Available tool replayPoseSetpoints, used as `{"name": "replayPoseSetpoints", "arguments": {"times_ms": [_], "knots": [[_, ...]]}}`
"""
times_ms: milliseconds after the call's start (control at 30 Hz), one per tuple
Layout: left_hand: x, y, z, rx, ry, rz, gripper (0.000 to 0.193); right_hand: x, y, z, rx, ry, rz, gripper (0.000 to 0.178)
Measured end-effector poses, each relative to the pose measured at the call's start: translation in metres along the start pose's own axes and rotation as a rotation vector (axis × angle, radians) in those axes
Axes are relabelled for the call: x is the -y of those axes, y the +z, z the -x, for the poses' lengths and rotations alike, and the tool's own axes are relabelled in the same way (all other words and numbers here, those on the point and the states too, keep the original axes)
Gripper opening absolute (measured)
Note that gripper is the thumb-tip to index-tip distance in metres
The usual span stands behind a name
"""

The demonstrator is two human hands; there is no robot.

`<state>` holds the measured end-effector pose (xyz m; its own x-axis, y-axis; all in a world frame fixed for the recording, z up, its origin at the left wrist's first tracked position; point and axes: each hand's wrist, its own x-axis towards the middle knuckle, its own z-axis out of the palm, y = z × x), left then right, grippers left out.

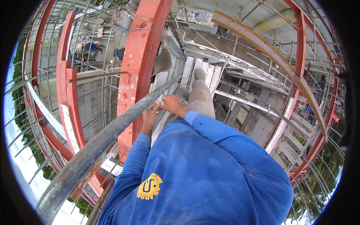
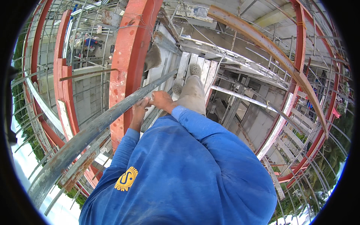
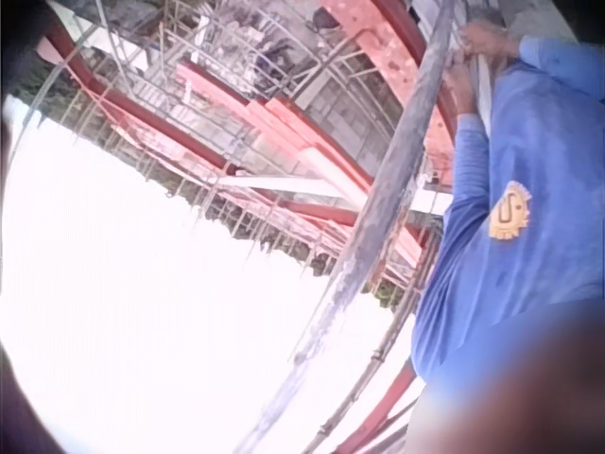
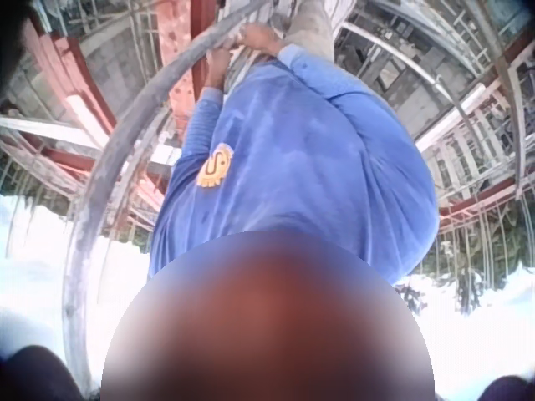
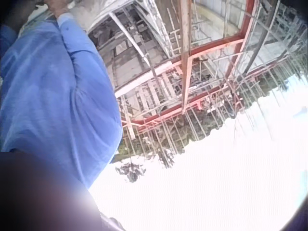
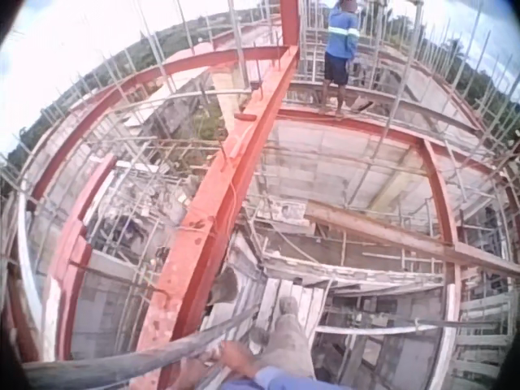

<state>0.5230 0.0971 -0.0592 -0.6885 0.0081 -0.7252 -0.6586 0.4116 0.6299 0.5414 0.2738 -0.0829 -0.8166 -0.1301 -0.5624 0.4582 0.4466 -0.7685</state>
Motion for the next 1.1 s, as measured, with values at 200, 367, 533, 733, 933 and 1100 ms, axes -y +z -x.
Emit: {"name": "replayPoseSetpoints", "arguments": {"times_ms": [200,367,533,733,933,1100], "knots": [[-0.011,-0.001,0.015,0.13,-0.066,0.201,0.029,0.002,-0.049,0.011,-0.093,-0.386,0.255,0.052],[-0.021,0.014,0.035,0.157,-0.138,0.326,0.027,-0.009,-0.052,-0.01,-0.19,-0.642,0.529,0.03],[-0.008,0.028,0.031,0.129,-0.082,0.289,0.029,0.001,-0.057,-0.025,-0.109,-0.752,0.707,0.014],[0.009,0.018,0.053,0.172,-0.072,0.088,0.029,-0.008,-0.055,-0.037,-0.07,-0.729,0.586,0.015],[0.002,0.007,0.052,0.176,-0.011,-0.084,0.032,-0.008,-0.051,-0.037,-0.016,-0.67,0.427,0.022],[-0.011,0.034,0.026,0.192,0.058,0.048,0.033,-0.018,-0.058,-0.038,0.073,-0.613,0.375,0.026]]}}
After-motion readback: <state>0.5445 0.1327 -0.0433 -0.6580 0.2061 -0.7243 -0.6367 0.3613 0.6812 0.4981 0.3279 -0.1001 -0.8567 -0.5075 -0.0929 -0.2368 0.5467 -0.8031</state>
